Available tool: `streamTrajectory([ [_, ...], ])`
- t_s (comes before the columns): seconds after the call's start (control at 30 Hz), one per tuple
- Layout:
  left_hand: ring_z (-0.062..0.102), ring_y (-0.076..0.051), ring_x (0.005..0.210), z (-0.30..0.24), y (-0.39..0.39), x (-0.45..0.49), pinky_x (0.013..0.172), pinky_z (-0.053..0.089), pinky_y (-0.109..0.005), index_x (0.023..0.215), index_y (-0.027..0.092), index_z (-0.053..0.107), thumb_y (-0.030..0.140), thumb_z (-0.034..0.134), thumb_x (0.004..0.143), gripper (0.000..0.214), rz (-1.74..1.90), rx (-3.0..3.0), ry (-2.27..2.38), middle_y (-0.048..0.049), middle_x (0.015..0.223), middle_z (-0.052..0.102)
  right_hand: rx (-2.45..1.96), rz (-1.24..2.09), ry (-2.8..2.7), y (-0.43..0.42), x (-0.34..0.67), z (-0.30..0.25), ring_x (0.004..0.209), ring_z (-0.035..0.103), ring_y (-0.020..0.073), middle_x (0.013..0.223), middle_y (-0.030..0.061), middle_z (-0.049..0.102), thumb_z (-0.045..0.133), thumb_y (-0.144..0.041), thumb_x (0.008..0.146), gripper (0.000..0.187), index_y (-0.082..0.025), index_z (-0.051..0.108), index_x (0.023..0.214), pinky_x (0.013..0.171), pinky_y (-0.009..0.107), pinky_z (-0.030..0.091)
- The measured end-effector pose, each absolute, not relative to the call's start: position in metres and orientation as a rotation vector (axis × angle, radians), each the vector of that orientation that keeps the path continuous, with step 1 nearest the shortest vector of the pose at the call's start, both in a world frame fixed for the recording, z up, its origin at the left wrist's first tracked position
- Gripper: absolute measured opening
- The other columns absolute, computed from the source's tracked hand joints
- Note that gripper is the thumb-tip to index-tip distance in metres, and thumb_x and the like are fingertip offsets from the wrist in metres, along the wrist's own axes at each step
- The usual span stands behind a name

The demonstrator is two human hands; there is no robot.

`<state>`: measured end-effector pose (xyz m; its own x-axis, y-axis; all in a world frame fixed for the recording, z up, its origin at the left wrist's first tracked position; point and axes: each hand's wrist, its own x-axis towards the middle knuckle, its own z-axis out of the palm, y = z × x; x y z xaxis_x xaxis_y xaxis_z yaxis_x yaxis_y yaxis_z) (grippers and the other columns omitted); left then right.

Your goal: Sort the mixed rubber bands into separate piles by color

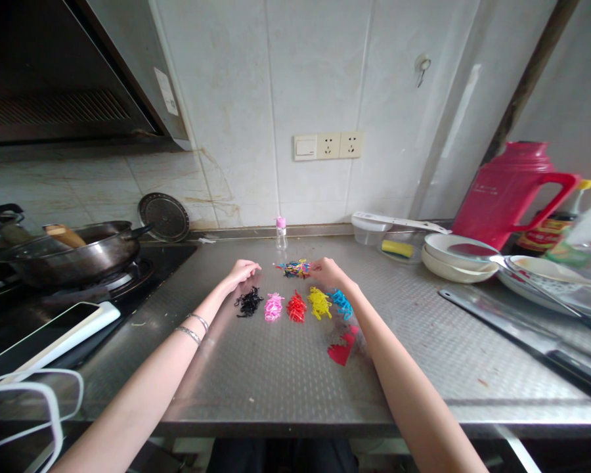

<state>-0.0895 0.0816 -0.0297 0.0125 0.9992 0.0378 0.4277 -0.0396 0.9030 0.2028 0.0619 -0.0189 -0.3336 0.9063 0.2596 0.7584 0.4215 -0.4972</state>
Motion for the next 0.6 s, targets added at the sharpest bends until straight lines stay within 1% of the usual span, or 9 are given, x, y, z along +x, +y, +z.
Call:
streamTrajectory([
  [0.1, 0.026, -0.002, 0.036, -0.030, 0.082, -0.090, 0.037, 0.014, -0.018, 0.072, 0.012, 0.064, 0.031, 0.053, 0.066, 0.023, 0.980, 1.556, 1.508, 0.0046, 0.049, 0.043, -1.382, 0.465, -2.179, 0.060, 0.210, -0.010, 0.048, 0.037, 0.0061, 0.048, -0.0044, 0.046, 0.049, -0.036, 0.067, 0.029, -0.013, 0.066, 0.064, 0.044, 0.018, 0.025],
  [0.23, 0.027, -0.003, 0.036, -0.030, 0.082, -0.090, 0.037, 0.014, -0.018, 0.071, 0.012, 0.064, 0.030, 0.052, 0.066, 0.022, 0.981, 1.567, 1.506, 0.0043, 0.049, 0.043, -1.390, 0.726, -2.175, 0.059, 0.225, -0.002, 0.048, 0.043, 0.0074, 0.052, -0.0023, 0.054, 0.051, -0.032, 0.064, 0.026, -0.013, 0.068, 0.069, 0.043, 0.017, 0.030],
  [0.3, 0.027, -0.003, 0.036, -0.029, 0.081, -0.089, 0.037, 0.015, -0.018, 0.070, 0.012, 0.064, 0.031, 0.053, 0.066, 0.022, 0.982, 1.576, 1.510, 0.0044, 0.048, 0.042, -1.416, 0.863, -2.181, 0.059, 0.232, -0.001, 0.048, 0.045, 0.0083, 0.054, -0.0008, 0.057, 0.054, -0.031, 0.062, 0.026, -0.014, 0.070, 0.072, 0.041, 0.017, 0.032],
  [0.37, 0.027, -0.003, 0.036, -0.029, 0.081, -0.089, 0.037, 0.015, -0.018, 0.070, 0.012, 0.064, 0.032, 0.054, 0.066, 0.023, 0.981, 1.574, 1.525, 0.0045, 0.048, 0.043, -1.433, 0.959, -2.205, 0.058, 0.237, -0.003, 0.046, 0.045, 0.0084, 0.053, -0.0002, 0.059, 0.057, -0.033, 0.060, 0.025, -0.015, 0.071, 0.071, 0.040, 0.017, 0.033],
  [0.5, 0.027, -0.003, 0.036, -0.030, 0.081, -0.089, 0.037, 0.015, -0.018, 0.069, 0.012, 0.064, 0.032, 0.055, 0.065, 0.023, 0.984, 1.576, 1.533, 0.0043, 0.048, 0.043, -1.420, 1.073, -2.277, 0.058, 0.239, -0.007, 0.044, 0.044, 0.0069, 0.052, 0.0001, 0.060, 0.061, -0.035, 0.058, 0.024, -0.016, 0.071, 0.069, 0.039, 0.016, 0.033],
  [0.6, 0.028, -0.003, 0.036, -0.031, 0.082, -0.089, 0.037, 0.015, -0.018, 0.068, 0.012, 0.063, 0.031, 0.055, 0.065, 0.022, 0.992, 1.578, 1.538, 0.0040, 0.048, 0.044, -1.435, 1.089, -2.271, 0.059, 0.239, -0.008, 0.045, 0.046, 0.0072, 0.056, 0.0000, 0.062, 0.060, -0.035, 0.059, 0.025, -0.017, 0.071, 0.073, 0.040, 0.017, 0.034],
])
